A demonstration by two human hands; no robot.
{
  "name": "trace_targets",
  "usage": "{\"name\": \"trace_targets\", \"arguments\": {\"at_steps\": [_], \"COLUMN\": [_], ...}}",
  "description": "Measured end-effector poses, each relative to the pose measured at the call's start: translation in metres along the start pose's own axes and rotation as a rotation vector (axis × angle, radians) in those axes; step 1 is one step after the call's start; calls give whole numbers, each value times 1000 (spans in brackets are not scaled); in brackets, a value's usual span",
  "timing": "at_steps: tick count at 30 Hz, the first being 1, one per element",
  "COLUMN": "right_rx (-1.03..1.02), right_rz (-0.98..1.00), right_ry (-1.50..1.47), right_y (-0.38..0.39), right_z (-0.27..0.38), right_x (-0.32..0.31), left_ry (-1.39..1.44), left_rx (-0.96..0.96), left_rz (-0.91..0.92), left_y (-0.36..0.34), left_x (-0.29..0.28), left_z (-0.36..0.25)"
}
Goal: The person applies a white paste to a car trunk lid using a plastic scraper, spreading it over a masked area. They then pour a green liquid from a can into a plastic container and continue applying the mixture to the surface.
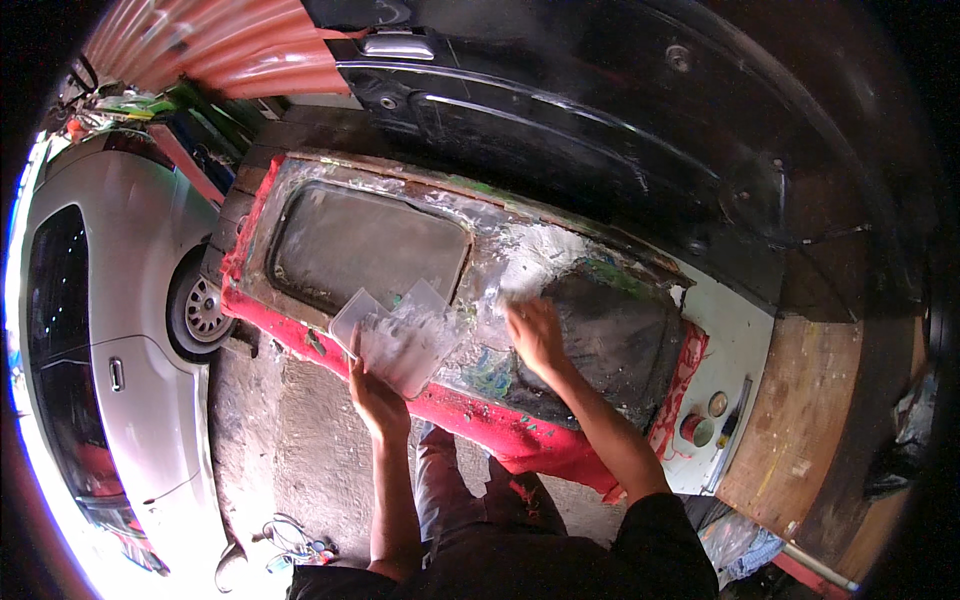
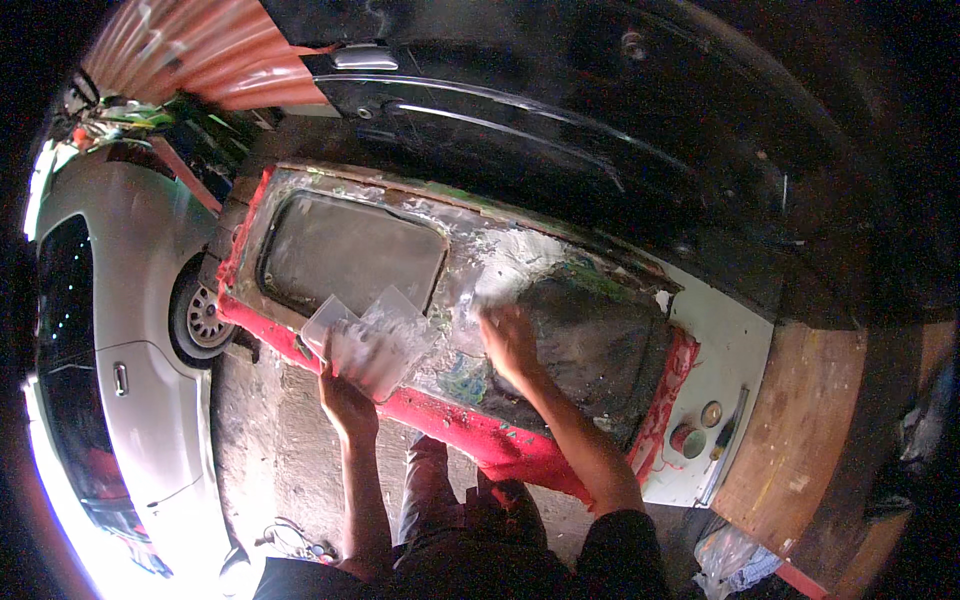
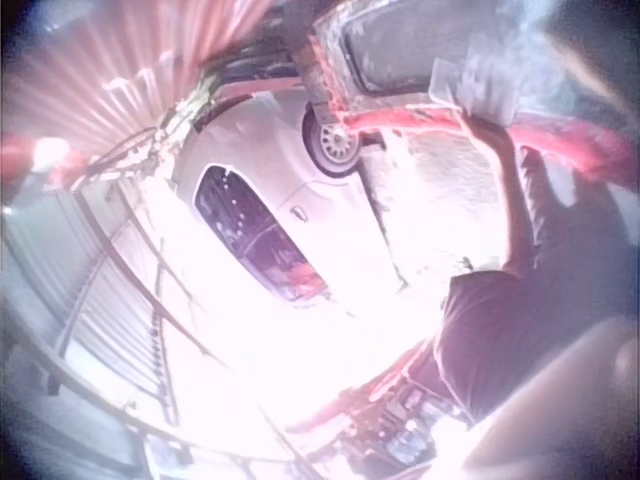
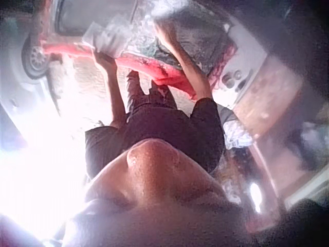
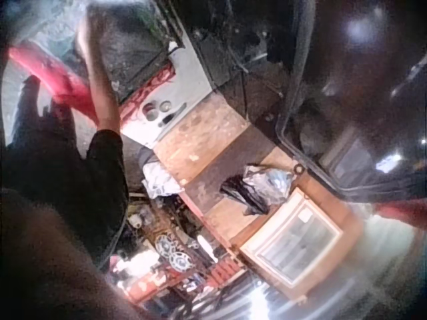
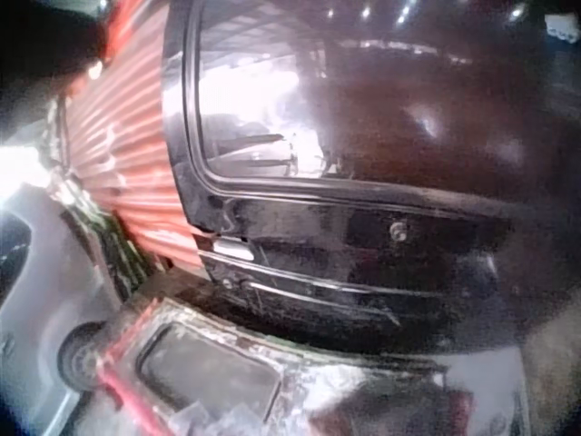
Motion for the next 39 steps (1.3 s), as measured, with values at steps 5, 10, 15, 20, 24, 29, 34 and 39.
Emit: {"name": "trace_targets", "arguments": {"at_steps": [5,10,15,20,24,29,34,39], "right_rx": [-82,52,-16,-25,56,-145,-45,-5], "right_rz": [-53,-369,-104,-94,-334,11,-54,-258], "right_ry": [-71,20,-45,-104,33,-41,-66,88], "right_y": [12,-51,-4,-2,-42,4,0,-34], "right_z": [17,-13,-21,21,-9,10,16,-16], "right_x": [-14,-56,6,-31,-43,-13,-27,-27], "left_ry": [-6,38,-132,30,26,-17,6,39], "left_rx": [16,23,58,27,19,21,35,-8], "left_rz": [-62,-34,-44,-24,-6,-66,-55,-54], "left_y": [3,5,10,8,3,-1,-3,-2], "left_x": [5,-2,-7,-8,2,2,-3,-4], "left_z": [-5,-7,-1,3,-2,0,3,1]}}
Point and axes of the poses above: each hand's wrist, its own y-axis away from the middle knuckle, its own x-axis out of the palm, z = x × y, the point moved 2 cm from there along -y, towards the middle knuckle
